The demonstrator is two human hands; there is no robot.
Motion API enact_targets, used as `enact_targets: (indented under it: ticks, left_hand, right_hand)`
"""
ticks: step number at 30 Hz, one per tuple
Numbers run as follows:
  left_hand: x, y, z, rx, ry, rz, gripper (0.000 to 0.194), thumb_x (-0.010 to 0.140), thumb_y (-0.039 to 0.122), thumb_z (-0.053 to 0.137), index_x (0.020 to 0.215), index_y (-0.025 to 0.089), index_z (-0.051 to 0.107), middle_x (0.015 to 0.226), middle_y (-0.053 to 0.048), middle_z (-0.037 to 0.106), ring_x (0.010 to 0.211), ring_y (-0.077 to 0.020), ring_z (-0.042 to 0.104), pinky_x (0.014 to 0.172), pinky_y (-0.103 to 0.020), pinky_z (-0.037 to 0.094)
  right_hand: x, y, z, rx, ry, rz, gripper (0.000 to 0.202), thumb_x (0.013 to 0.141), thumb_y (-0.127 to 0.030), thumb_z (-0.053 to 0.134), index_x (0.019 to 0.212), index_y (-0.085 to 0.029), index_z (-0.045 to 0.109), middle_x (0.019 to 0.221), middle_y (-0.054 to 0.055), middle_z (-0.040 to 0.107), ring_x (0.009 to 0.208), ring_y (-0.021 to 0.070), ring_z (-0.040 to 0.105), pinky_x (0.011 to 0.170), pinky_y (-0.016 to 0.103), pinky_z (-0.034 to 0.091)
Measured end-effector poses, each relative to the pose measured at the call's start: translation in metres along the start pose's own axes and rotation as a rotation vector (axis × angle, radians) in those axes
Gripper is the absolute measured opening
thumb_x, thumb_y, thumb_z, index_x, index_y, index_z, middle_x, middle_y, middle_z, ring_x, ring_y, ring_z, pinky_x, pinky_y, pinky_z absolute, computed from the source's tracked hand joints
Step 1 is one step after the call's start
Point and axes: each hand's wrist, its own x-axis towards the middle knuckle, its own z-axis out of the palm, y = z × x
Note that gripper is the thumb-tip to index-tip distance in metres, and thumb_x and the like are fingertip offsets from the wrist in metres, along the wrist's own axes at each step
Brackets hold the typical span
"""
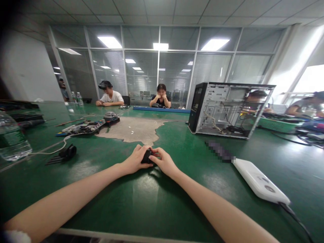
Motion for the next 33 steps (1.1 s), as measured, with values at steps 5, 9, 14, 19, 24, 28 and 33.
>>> enact_targets:
  ticks: [5,9,14,19,24,28,33]
  left_hand:
    - [-0.0006,-0.0015,0.0019,0.004,0.019,0.007,0.061,0.065,0.045,0.061,0.113,0.021,0.033,0.11,-0.007,0.046,0.104,-0.0252,0.038,0.087,-0.04,0.028]
    - [-0.0011,-0.0027,0.0019,-0.073,-0.016,0.052,0.058,0.07,0.042,0.058,0.115,0.021,0.028,0.11,-0.007,0.046,0.103,-0.0208,0.043,0.09,-0.037,0.027]
    - [-0.0009,-0.001,-0.0005,-0.081,-0.025,0.06,0.057,0.072,0.043,0.056,0.115,0.021,0.027,0.109,-0.007,0.046,0.102,-0.0204,0.044,0.089,-0.036,0.028]
    - [-0.0001,-0.0016,0.0002,-0.073,-0.029,0.061,0.058,0.07,0.044,0.057,0.115,0.02,0.028,0.109,-0.007,0.046,0.102,-0.021,0.043,0.088,-0.036,0.029]
    - [-0.0007,-0.0026,0.0012,-0.096,-0.031,0.046,0.057,0.07,0.042,0.057,0.115,0.021,0.028,0.11,-0.007,0.046,0.102,-0.0207,0.044,0.088,-0.036,0.028]
    - [-0.001,-0.0022,0.001,-0.105,-0.03,0.04,0.055,0.07,0.041,0.058,0.114,0.022,0.029,0.11,-0.007,0.046,0.103,-0.0211,0.044,0.088,-0.037,0.028]
    - [-0.0009,-0.0005,-0.0017,-0.101,-0.036,0.05,0.059,0.07,0.042,0.059,0.115,0.022,0.027,0.11,-0.007,0.046,0.103,-0.0211,0.044,0.088,-0.037,0.028]
  right_hand:
    - [-0.0033,0.0018,0.0003,0.008,-0.015,-0.042,0.026,0.07,-0.03,0.058,0.093,-0.019,0.051,0.095,0.003,0.059,0.089,0.0165,0.057,0.082,0.033,0.045]
    - [-0.0044,0.0037,0.0012,-0.015,-0.001,-0.06,0.026,0.072,-0.031,0.056,0.095,-0.02,0.051,0.095,0.003,0.059,0.09,0.016,0.057,0.081,0.032,0.045]
    - [-0.0016,0.0059,0.0015,-0.021,0.029,-0.029,0.024,0.072,-0.032,0.056,0.091,-0.019,0.05,0.09,0.003,0.058,0.079,0.0141,0.057,0.071,0.03,0.047]
    - [0.0006,0.0061,0.0008,0.028,0.021,0.037,0.033,0.07,-0.033,0.058,0.098,-0.019,0.048,0.093,0.004,0.056,0.077,0.0139,0.058,0.068,0.029,0.048]
    - [-0.0016,0.0004,0.0006,0.052,-0.038,-0.003,0.027,0.069,-0.031,0.06,0.091,-0.019,0.049,0.093,0.002,0.056,0.083,0.0147,0.057,0.077,0.031,0.046]
    - [-0.003,-0.001,0.0009,0.084,-0.045,-0.037,0.026,0.069,-0.03,0.06,0.089,-0.02,0.048,0.093,0.001,0.055,0.087,0.0141,0.056,0.079,0.03,0.045]
    - [-0.0007,-0.0005,0.0021,0.116,-0.016,0.057,0.027,0.07,-0.037,0.058,0.086,-0.019,0.046,0.087,0.001,0.056,0.07,0.0107,0.056,0.065,0.028,0.048]
